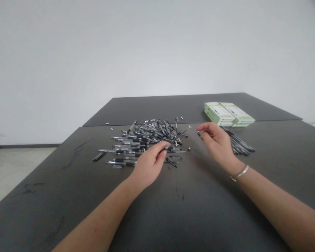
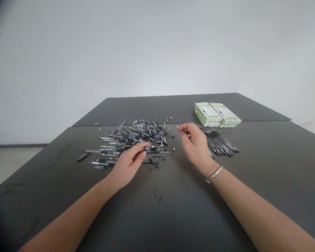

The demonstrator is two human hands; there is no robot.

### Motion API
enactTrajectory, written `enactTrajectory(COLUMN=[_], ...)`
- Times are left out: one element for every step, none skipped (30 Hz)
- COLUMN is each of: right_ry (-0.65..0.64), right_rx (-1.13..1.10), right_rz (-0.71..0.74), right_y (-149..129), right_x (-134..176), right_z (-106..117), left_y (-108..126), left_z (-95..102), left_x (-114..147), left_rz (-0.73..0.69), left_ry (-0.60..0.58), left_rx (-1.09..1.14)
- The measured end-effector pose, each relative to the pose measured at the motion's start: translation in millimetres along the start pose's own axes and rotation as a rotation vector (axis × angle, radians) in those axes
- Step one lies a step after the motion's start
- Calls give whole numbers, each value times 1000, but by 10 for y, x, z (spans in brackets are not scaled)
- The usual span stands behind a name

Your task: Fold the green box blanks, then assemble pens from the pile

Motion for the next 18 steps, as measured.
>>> enactTrajectory(right_ry=[-59,-124,-191,-257,-316,-366,-406,-435,-458,-479,-496,-509,-520,-524,-524,-521,-519,-516], right_rx=[17,47,84,122,158,188,211,227,242,257,272,285,296,304,309,312,315,321], right_rz=[-11,-5,16,46,81,118,153,181,206,228,244,256,266,273,279,285,291,296], right_y=[57,89,97,88,67,39,11,-13,-32,-46,-53,-55,-56,-56,-58,-60,-62,-63], right_x=[-25,-36,-33,-15,12,44,77,104,128,147,160,169,174,175,175,174,174,177], right_z=[-90,-184,-278,-367,-445,-509,-559,-594,-621,-643,-660,-673,-683,-689,-691,-691,-691,-693], left_y=[-16,-28,-37,-41,-41,-41,-39,-37,-34,-30,-26,-22,-18,-16,-15,-15,-14,-12], left_z=[6,13,16,20,23,25,27,26,25,19,12,3,-4,-12,-17,-20,-18,-17], left_x=[-1,-2,-3,-3,-3,-4,-4,-4,-4,-3,-2,-1,-1,0,0,0,0,0], left_rz=[19,35,47,52,53,52,49,46,41,37,33,30,28,28,30,32,32,33], left_ry=[3,7,8,9,11,12,13,13,13,9,3,-3,-7,-10,-12,-11,-8,-5], left_rx=[7,12,15,17,20,24,31,44,64,90,121,153,185,214,240,262,280,293])
Point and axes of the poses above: each hand's wrist, its own x-axis away from the middle knuckle, its own z-axis out of the back of the hand, y = z × x, the point moved 10 cm from there along -x, towards the middle knuckle, and after that the axes turned 15 degrees about x, right-handed, at the moved point
